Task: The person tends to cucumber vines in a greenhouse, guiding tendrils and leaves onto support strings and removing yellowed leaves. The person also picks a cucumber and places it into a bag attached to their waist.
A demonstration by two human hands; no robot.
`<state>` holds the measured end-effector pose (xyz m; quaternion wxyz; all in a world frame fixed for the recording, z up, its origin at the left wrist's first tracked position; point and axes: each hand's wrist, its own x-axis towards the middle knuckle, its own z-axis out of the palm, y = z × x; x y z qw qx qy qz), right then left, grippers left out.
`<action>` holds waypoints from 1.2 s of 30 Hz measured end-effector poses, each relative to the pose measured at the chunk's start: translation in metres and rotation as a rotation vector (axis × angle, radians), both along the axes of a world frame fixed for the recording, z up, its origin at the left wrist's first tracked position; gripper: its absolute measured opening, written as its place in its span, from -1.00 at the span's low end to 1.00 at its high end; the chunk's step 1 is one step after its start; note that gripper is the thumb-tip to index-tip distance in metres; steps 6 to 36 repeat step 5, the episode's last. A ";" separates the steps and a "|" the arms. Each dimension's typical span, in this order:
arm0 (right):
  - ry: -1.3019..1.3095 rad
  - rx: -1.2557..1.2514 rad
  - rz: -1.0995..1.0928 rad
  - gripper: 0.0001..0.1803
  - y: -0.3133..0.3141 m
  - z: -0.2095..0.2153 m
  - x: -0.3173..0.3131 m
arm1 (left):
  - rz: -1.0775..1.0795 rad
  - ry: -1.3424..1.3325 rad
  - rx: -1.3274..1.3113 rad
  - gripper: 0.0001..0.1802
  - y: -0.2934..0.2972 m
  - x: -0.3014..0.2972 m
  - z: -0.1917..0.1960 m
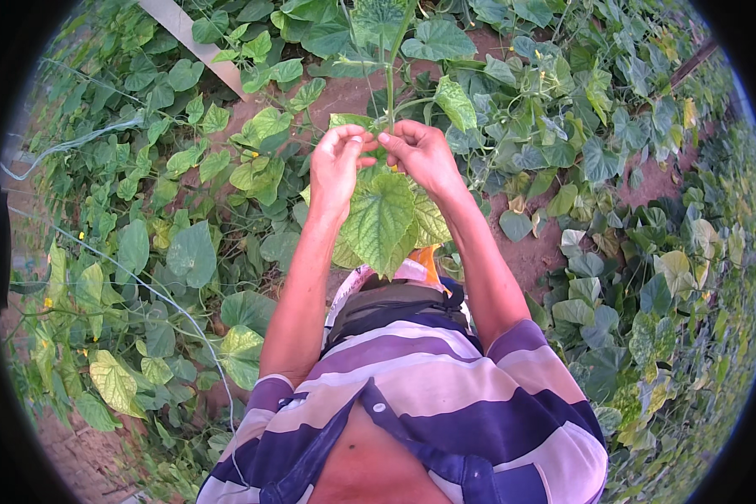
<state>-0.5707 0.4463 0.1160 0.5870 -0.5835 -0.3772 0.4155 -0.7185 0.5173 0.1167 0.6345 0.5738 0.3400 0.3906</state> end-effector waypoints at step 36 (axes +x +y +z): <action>0.103 0.033 0.060 -0.82 -0.005 -0.008 0.001 | -0.362 -0.047 -0.053 -0.55 -0.008 -0.011 0.000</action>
